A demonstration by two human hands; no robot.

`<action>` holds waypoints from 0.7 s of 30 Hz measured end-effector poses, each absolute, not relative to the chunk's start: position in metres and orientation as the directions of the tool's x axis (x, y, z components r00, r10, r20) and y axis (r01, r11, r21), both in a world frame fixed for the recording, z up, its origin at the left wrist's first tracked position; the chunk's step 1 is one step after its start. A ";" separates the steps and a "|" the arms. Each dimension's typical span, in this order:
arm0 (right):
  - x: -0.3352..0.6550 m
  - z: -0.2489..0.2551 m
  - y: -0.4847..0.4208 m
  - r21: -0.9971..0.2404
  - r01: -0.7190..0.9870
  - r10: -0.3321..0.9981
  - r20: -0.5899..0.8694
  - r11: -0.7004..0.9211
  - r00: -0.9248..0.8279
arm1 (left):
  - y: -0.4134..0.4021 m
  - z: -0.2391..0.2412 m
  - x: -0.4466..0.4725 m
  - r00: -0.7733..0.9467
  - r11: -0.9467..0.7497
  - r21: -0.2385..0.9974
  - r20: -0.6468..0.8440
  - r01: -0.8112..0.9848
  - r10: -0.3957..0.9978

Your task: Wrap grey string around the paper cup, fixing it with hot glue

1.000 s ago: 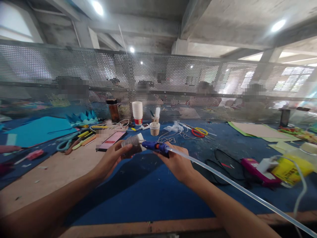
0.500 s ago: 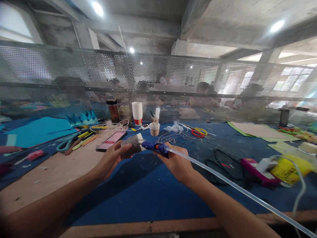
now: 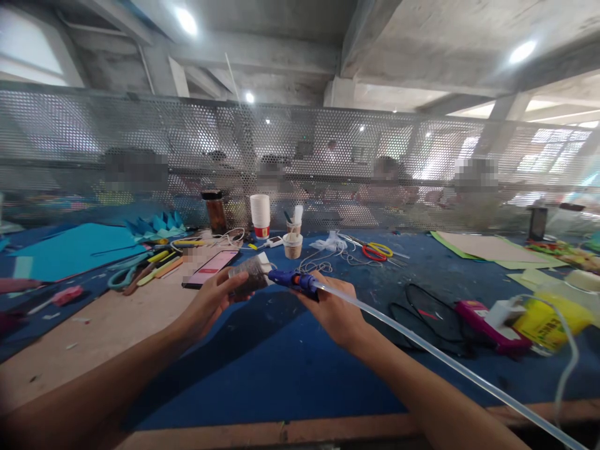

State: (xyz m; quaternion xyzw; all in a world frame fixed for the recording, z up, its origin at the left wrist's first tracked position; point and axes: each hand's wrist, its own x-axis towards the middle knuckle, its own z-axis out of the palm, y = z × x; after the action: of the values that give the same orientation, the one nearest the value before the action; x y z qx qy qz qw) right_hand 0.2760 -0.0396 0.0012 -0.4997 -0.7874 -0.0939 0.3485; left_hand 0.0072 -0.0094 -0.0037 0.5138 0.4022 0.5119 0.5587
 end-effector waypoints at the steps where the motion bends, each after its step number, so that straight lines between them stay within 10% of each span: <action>1: 0.276 0.001 -0.040 -0.203 0.852 0.719 0.648 0.482 -0.252 | -0.010 -0.004 0.008 0.152 -0.049 0.987 0.073 -0.154 0.986; 21: 0.276 0.004 -0.040 -0.183 0.857 0.704 0.664 0.481 -0.253 | -0.012 -0.004 0.009 0.158 -0.047 0.990 0.068 -0.136 0.985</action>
State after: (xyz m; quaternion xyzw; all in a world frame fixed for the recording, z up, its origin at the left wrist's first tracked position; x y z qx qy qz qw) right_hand 0.2756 -0.0402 0.0036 -0.4977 -0.7842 -0.1081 0.3545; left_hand 0.0088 -0.0117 -0.0043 0.5193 0.4089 0.5037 0.5563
